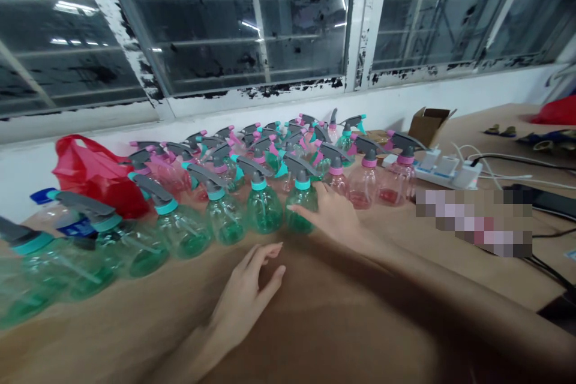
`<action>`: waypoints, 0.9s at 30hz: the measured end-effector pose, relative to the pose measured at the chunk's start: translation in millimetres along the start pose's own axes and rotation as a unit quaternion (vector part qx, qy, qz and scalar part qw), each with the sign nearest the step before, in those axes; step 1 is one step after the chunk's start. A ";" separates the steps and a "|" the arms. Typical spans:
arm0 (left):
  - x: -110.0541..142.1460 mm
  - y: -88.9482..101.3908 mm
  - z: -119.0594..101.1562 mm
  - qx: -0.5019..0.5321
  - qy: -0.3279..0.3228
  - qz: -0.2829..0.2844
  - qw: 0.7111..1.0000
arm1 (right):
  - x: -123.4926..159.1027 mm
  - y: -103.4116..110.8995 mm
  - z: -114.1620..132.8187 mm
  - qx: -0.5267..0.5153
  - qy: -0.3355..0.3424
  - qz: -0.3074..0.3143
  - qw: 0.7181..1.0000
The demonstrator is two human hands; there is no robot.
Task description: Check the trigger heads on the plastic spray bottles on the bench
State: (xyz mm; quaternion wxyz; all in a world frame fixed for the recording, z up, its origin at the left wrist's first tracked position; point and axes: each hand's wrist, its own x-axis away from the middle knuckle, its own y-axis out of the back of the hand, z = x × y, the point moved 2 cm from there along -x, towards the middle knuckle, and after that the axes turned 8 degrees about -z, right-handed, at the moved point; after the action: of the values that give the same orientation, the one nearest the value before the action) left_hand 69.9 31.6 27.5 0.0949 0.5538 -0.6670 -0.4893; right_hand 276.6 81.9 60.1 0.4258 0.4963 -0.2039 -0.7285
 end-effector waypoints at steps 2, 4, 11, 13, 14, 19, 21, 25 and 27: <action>-2.1 -4.9 -1.0 0.017 -0.001 -0.005 1.000 | 12.6 7.8 2.1 0.004 0.012 0.006 1.000; -3.2 -10.2 -3.0 0.026 -0.008 -0.018 0.999 | 26.9 16.9 5.9 0.009 0.026 0.012 1.000; 7.5 -16.8 -20.5 0.052 0.003 -0.017 0.998 | 71.3 52.9 28.5 -0.014 0.072 0.050 0.996; 14.3 -14.7 -24.9 0.063 -0.016 0.004 0.998 | 75.9 61.5 34.8 -0.042 0.105 0.048 0.992; 17.8 -13.0 -26.6 0.064 -0.030 0.013 0.997 | 76.2 64.6 37.5 -0.063 0.124 0.051 0.989; 31.0 0.9 -32.1 0.067 -0.053 0.051 0.995 | 66.6 68.1 49.7 -0.277 0.154 0.112 0.942; 33.2 7.3 -34.8 0.059 -0.058 0.062 0.995 | 63.9 65.5 56.6 -0.362 0.124 0.147 0.912; 32.5 18.8 -41.3 0.068 -0.082 0.090 0.990 | 66.8 56.3 71.8 -0.437 0.077 0.194 0.875; 31.1 23.1 -43.2 0.092 -0.090 0.102 0.986 | 69.4 51.1 77.2 -0.465 0.069 0.209 0.857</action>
State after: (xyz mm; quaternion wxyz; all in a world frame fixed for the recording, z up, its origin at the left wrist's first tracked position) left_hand 72.4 -20.0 53.9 0.0326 0.4426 -0.7680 -0.4618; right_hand 218.7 -13.2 91.5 0.7626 0.2347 0.0895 -0.5961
